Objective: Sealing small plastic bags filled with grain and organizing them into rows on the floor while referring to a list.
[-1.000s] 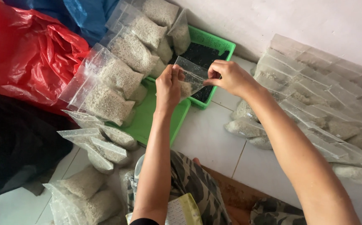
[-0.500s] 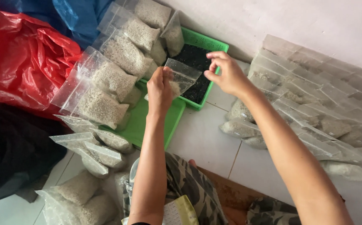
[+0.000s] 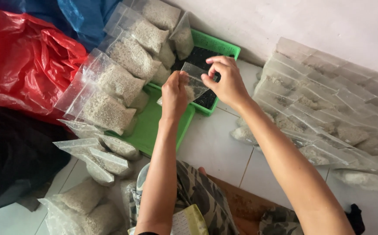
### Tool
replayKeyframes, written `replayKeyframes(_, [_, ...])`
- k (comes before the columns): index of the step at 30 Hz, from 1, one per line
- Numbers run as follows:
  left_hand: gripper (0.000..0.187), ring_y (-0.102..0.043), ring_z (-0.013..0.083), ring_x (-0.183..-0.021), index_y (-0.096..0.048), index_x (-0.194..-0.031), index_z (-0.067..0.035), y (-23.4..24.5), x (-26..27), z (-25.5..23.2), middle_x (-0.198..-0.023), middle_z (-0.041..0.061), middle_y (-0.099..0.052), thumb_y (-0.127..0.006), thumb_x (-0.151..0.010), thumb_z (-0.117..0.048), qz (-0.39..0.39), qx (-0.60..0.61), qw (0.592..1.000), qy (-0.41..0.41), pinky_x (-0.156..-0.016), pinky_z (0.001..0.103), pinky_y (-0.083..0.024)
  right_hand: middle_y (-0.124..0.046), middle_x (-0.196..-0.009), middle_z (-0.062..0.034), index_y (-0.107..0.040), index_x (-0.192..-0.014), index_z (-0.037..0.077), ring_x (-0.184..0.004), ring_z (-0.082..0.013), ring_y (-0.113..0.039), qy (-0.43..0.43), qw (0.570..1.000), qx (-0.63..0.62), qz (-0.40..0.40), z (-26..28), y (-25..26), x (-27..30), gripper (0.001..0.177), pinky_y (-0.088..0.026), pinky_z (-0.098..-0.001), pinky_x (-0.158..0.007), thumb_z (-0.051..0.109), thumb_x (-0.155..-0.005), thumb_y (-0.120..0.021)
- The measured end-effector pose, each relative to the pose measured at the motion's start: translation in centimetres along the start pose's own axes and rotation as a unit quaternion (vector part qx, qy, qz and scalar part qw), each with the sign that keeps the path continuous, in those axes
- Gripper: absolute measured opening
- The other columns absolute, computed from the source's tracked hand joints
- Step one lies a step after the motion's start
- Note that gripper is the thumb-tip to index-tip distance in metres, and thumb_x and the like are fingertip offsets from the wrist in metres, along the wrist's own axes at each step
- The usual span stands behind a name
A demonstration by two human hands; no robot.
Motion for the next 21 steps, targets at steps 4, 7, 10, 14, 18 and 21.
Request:
replayKeyframes(4, [0.02,-0.065,0.0214,-0.074,-0.062,-0.09,-0.006,-0.6,0.0,-0.1,-0.078,0.008,-0.067,-0.048,-0.101,-0.015,0.011,0.026,1.0,-0.004,-0.072,0.034,-0.052,-0.04,-0.142,-0.0084,-0.056,-0.108,0.015,-0.132,-0.0352,-0.037,0.035,0.998,0.004,0.045,0.4,-1.5,-0.7,0.033,-0.035,-0.0474,-0.107,0.018,-0.081,-0.075])
replayKeyframes(7, [0.014,-0.062,0.0156,-0.073,-0.062,-0.094,0.0,-0.4,0.0,-0.2,-0.082,0.005,-0.068,-0.049,-0.095,-0.004,0.012,0.057,0.998,0.004,-0.068,0.029,-0.051,-0.022,-0.154,-0.0178,-0.053,-0.14,0.014,-0.139,-0.0374,-0.03,0.04,0.996,-0.033,0.076,1.5,-1.1,-1.0,0.061,-0.031,-0.0497,-0.113,0.014,-0.082,-0.072])
replayKeyframes(10, [0.022,-0.066,0.0228,-0.077,-0.063,-0.093,-0.005,-0.1,-0.1,-0.1,-0.081,0.009,-0.068,-0.046,-0.1,-0.016,0.017,0.048,0.999,0.01,-0.074,0.036,-0.052,-0.043,-0.139,-0.0083,-0.061,-0.124,0.017,-0.126,-0.0305,-0.049,0.048,0.994,-0.084,0.049,1.3,0.0,-1.5,0.042,-0.042,-0.0439,-0.105,0.012,-0.083,-0.073])
replayKeyframes(14, [0.031,-0.066,0.0236,-0.079,-0.065,-0.092,-0.01,0.2,-0.4,0.3,-0.079,0.009,-0.068,-0.043,-0.106,-0.028,0.012,0.056,0.998,0.012,-0.08,0.039,-0.052,-0.064,-0.12,0.0021,-0.071,-0.099,0.02,-0.112,-0.0253,-0.063,0.061,0.994,-0.065,0.063,-0.1,0.3,-1.1,0.018,-0.051,-0.0402,-0.093,0.014,-0.083,-0.076])
replayKeyframes(18, [0.031,-0.067,0.0232,-0.08,-0.065,-0.093,-0.011,0.3,-0.4,0.1,-0.08,0.008,-0.068,-0.043,-0.107,-0.028,0.013,0.06,0.998,0.002,-0.081,0.038,-0.052,-0.064,-0.12,-0.0061,-0.069,-0.112,0.014,-0.102,-0.0272,-0.066,0.066,0.992,-0.09,0.066,1.0,1.3,-0.8,0.033,-0.054,-0.0372,-0.08,0.002,-0.082,-0.074])
replayKeyframes(21, [0.032,-0.066,0.0197,-0.079,-0.065,-0.091,-0.012,0.4,-0.3,-0.1,-0.079,0.005,-0.069,-0.043,-0.107,-0.03,0.022,0.069,0.997,0.01,-0.082,0.036,-0.052,-0.063,-0.122,-0.003,-0.068,-0.118,0.017,-0.1,-0.022,-0.067,0.056,0.991,-0.11,0.043,1.3,1.8,-0.9,0.037,-0.054,-0.0338,-0.08,0.004,-0.083,-0.075])
Point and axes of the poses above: each hand's wrist, its own x-axis away from the middle knuckle, its own y-axis out of the back of the hand, z = x × y, the point moved 7 cm from there along -x, towards the middle knuckle
